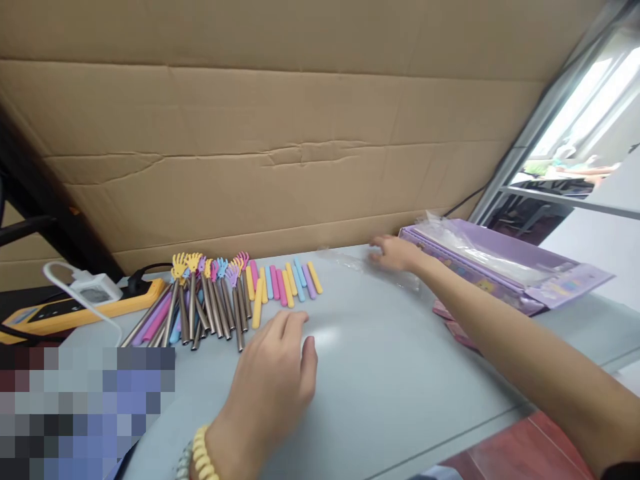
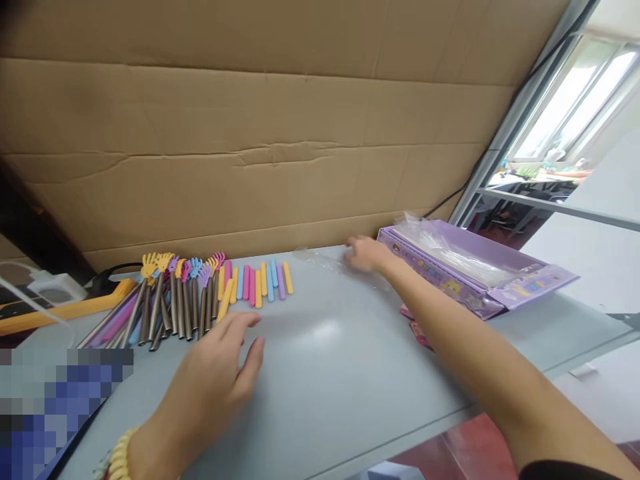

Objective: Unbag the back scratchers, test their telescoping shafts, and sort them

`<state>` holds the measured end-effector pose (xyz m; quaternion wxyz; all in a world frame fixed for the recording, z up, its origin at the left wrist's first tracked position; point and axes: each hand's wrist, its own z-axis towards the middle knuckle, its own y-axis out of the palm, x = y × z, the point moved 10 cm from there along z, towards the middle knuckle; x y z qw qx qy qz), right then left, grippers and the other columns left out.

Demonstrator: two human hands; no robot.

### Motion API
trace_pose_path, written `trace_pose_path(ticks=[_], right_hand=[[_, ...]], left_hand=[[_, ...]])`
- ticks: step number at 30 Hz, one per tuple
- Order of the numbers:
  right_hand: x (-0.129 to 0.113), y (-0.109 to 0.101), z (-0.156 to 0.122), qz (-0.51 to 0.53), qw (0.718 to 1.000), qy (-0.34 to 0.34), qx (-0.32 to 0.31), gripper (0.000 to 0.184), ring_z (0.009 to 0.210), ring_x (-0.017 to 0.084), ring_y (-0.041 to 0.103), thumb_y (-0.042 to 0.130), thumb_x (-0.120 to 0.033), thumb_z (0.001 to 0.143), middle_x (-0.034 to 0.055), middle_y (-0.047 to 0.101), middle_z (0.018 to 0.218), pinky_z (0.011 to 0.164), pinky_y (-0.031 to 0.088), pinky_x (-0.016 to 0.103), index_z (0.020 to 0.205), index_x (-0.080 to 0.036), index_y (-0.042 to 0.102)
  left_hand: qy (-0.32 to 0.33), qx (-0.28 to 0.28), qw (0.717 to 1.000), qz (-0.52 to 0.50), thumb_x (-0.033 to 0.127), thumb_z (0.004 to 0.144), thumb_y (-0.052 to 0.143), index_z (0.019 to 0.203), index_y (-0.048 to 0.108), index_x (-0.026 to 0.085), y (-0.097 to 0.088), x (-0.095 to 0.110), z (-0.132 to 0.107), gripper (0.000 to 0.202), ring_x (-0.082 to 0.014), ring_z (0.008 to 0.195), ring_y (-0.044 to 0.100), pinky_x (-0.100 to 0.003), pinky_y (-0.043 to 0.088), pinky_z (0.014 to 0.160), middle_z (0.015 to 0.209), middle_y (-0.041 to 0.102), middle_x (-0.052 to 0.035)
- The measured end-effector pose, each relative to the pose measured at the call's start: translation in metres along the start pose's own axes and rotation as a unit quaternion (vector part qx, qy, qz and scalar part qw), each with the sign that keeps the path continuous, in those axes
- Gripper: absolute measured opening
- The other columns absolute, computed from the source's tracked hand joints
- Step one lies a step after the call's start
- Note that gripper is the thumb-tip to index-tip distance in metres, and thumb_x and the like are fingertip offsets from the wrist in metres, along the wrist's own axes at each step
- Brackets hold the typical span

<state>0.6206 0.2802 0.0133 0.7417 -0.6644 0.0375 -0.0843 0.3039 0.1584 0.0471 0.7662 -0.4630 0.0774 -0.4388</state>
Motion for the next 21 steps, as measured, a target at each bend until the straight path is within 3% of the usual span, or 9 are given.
trace_pose_path(ticks=[4, 8, 11, 15, 21], right_hand=[[-0.024, 0.024, -0.002, 0.033, 0.991, -0.033, -0.125, 0.057, 0.102, 0.028, 0.059, 0.057, -0.054, 0.074, 0.0154, 0.062, 0.116, 0.085, 0.045, 0.036, 0.116, -0.015, 0.056], [-0.026, 0.03, 0.011, 0.073, 0.981, -0.021, -0.178, 0.047, 0.093, 0.023, 0.063, 0.07, -0.041, 0.064, 0.0099, 0.067, 0.102, 0.078, 0.046, 0.03, 0.104, -0.016, 0.061], [-0.031, 0.029, 0.013, 0.14, 0.97, -0.014, -0.198, 0.03, 0.077, 0.019, 0.062, 0.069, -0.035, 0.064, 0.0058, 0.067, 0.083, 0.07, 0.045, 0.029, 0.087, -0.017, 0.064], [-0.058, 0.021, -0.009, 0.351, 0.91, -0.022, -0.218, 0.02, 0.051, 0.01, 0.049, 0.065, -0.032, 0.066, 0.0012, 0.06, 0.063, 0.049, 0.037, 0.024, 0.076, -0.017, 0.059], [-0.099, -0.011, -0.057, 0.541, 0.829, -0.001, -0.14, 0.011, 0.046, 0.008, 0.045, 0.059, -0.026, 0.069, 0.0006, 0.058, 0.061, 0.044, 0.033, 0.022, 0.072, -0.018, 0.052]], left_hand=[[0.015, -0.012, 1.0, 0.021, 0.021, 0.085, 0.042, 0.101, 0.055, 0.02, 0.005, 0.001, 0.002, 0.021, -0.022, 0.081, 0.062, -0.034, 0.048, 0.066, 0.095, 0.064, -0.0087], [0.043, -0.043, 0.997, 0.038, 0.018, 0.086, 0.04, 0.099, 0.056, 0.019, 0.014, 0.002, 0.008, 0.021, -0.0208, 0.084, 0.061, -0.034, 0.049, 0.071, 0.095, 0.063, -0.0085], [0.04, -0.055, 0.997, 0.032, 0.017, 0.086, 0.039, 0.098, 0.057, 0.017, 0.015, -0.005, 0.013, 0.021, -0.0204, 0.087, 0.06, -0.034, 0.049, 0.075, 0.095, 0.062, -0.0084], [-0.001, -0.061, 0.998, 0.016, 0.018, 0.086, 0.04, 0.1, 0.056, 0.017, 0.013, -0.023, 0.013, 0.021, -0.0197, 0.088, 0.06, -0.035, 0.05, 0.078, 0.096, 0.062, -0.0074], [-0.04, -0.062, 0.997, -0.004, 0.023, 0.086, 0.043, 0.101, 0.055, 0.018, 0.014, -0.024, 0.01, 0.019, -0.0204, 0.089, 0.06, -0.037, 0.05, 0.078, 0.098, 0.062, -0.0057]])
